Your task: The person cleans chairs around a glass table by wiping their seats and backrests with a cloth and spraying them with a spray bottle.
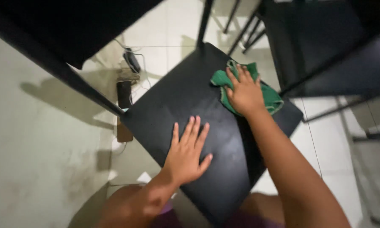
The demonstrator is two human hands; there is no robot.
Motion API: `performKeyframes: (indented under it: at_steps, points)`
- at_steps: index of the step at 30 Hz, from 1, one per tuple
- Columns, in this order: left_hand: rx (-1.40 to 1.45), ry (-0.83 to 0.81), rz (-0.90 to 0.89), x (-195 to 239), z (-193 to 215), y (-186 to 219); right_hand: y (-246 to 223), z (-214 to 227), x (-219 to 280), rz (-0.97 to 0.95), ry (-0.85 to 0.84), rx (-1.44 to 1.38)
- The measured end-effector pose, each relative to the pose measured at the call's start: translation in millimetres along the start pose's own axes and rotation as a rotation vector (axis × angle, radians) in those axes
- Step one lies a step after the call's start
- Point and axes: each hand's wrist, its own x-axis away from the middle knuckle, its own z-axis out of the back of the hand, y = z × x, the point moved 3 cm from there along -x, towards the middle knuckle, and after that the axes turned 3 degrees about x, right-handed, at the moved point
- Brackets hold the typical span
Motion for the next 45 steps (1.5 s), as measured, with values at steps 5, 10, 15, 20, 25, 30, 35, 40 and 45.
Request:
performKeyframes:
  at_steps: [5,10,15,20,25,30,35,40,45]
  points:
    - [-0.022,0.019,-0.006,2.3,-12.6,-6.1,-68.0,-3.0,-55.5,0.464,0.003,-0.005]
    - [-0.008,-0.041,0.023,-3.3,-20.0,-18.1,-109.2,24.8,-32.1,0.83,-0.187,-0.271]
    - [0.022,-0.165,0.032,-8.0,-22.1,-26.5,-54.4,46.5,-19.2,0.659,-0.482,-0.468]
    - [0.067,-0.242,0.061,-25.2,-16.2,-28.3,34.4,45.8,-22.5,0.184,-0.243,-0.399]
    - [0.116,-0.393,0.153,-27.4,-10.3,-28.7,64.8,38.0,24.0,-0.166,-0.096,-0.329]
    - [0.127,-0.471,0.209,-33.9,-17.3,-31.6,84.3,52.6,95.2,-0.314,-0.048,-0.26]
    - [0.154,-0.412,0.21,-31.9,-11.9,-32.9,61.1,49.1,53.1,-0.331,-0.02,-0.311]
    - [0.224,-0.641,0.347,-40.5,-14.0,-35.3,6.3,21.2,-84.5,-0.227,-0.084,-0.313]
    - [0.156,-0.469,0.275,-37.7,-8.2,-31.7,-67.8,22.4,-132.8,0.098,-0.251,-0.333]
